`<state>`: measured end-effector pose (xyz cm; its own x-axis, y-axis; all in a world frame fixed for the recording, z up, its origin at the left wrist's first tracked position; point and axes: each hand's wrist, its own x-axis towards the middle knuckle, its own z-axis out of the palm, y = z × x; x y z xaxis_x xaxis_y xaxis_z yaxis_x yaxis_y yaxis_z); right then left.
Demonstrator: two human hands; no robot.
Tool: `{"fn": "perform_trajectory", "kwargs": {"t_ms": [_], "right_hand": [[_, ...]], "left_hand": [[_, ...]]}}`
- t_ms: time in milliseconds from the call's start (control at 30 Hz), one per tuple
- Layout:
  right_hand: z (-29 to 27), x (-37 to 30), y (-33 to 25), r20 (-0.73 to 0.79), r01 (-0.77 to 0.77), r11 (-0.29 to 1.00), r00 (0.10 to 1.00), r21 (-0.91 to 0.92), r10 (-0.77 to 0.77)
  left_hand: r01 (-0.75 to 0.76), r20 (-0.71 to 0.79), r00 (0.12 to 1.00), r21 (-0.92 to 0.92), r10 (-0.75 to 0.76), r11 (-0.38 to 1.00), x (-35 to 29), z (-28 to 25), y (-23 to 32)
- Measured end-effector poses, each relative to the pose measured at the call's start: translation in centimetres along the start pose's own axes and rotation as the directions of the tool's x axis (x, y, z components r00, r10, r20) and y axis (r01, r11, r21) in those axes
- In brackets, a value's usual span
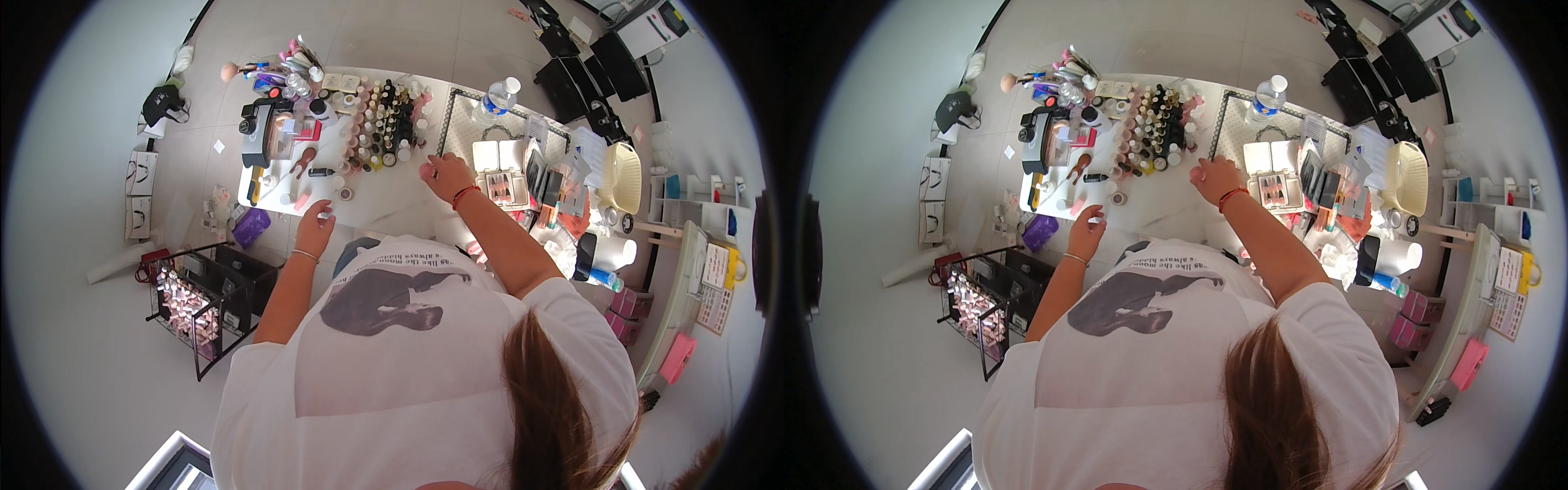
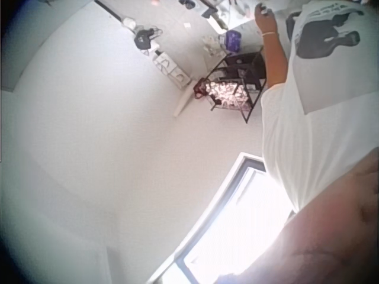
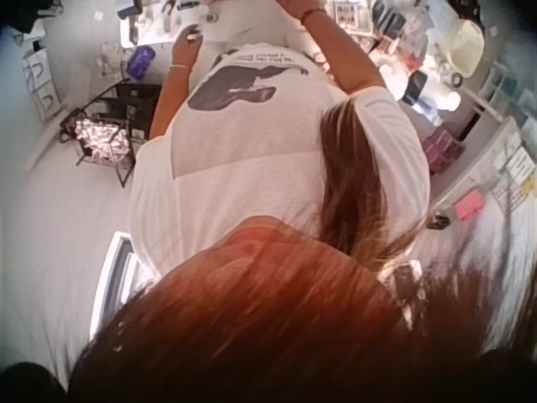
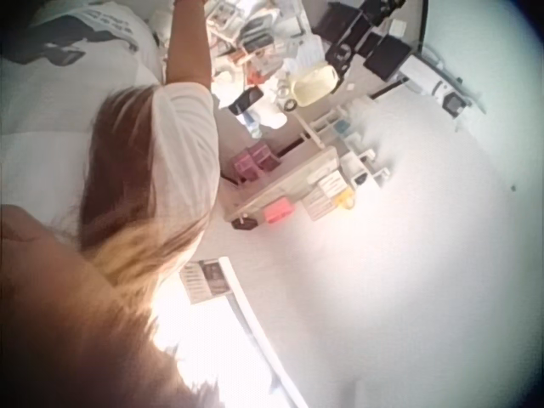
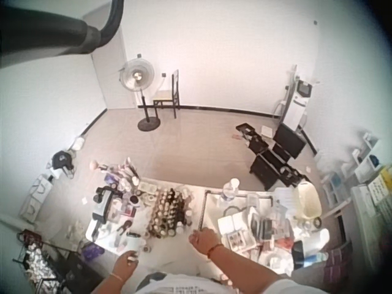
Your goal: The person organizes nail polish bottles on a white table, picking them up one by one and placing them into a black wire rack. The person handles various bottles, including yellow and pink ones, moving them from the table surface to the rack.
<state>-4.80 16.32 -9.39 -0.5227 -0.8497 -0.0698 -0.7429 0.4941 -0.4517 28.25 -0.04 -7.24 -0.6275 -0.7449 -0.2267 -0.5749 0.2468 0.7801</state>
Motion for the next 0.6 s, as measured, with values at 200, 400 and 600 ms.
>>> {"fn": "perform_trajectory", "kwargs": {"t_ms": [200,400,600], "right_hand": [[-0.7,-0.8,0.7,-0.037,0.173,0.980,0.985,0.098,-0.170],[0.1,-1.6,1.1,-0.040,0.229,0.945,0.973,0.234,-0.226],[0.5,-1.4,1.6,-0.025,0.278,0.921,0.959,0.273,-0.283]], "left_hand": [[0.043,-0.082,0.996,0.032,-0.040,0.999,-1.1,0.3,-0.5],[0.074,-0.099,0.993,0.059,-0.068,0.996,-1.1,0.8,-0.7],[0.092,-0.064,0.994,0.088,-0.086,0.992,-1.1,1.2,0.4]]}}
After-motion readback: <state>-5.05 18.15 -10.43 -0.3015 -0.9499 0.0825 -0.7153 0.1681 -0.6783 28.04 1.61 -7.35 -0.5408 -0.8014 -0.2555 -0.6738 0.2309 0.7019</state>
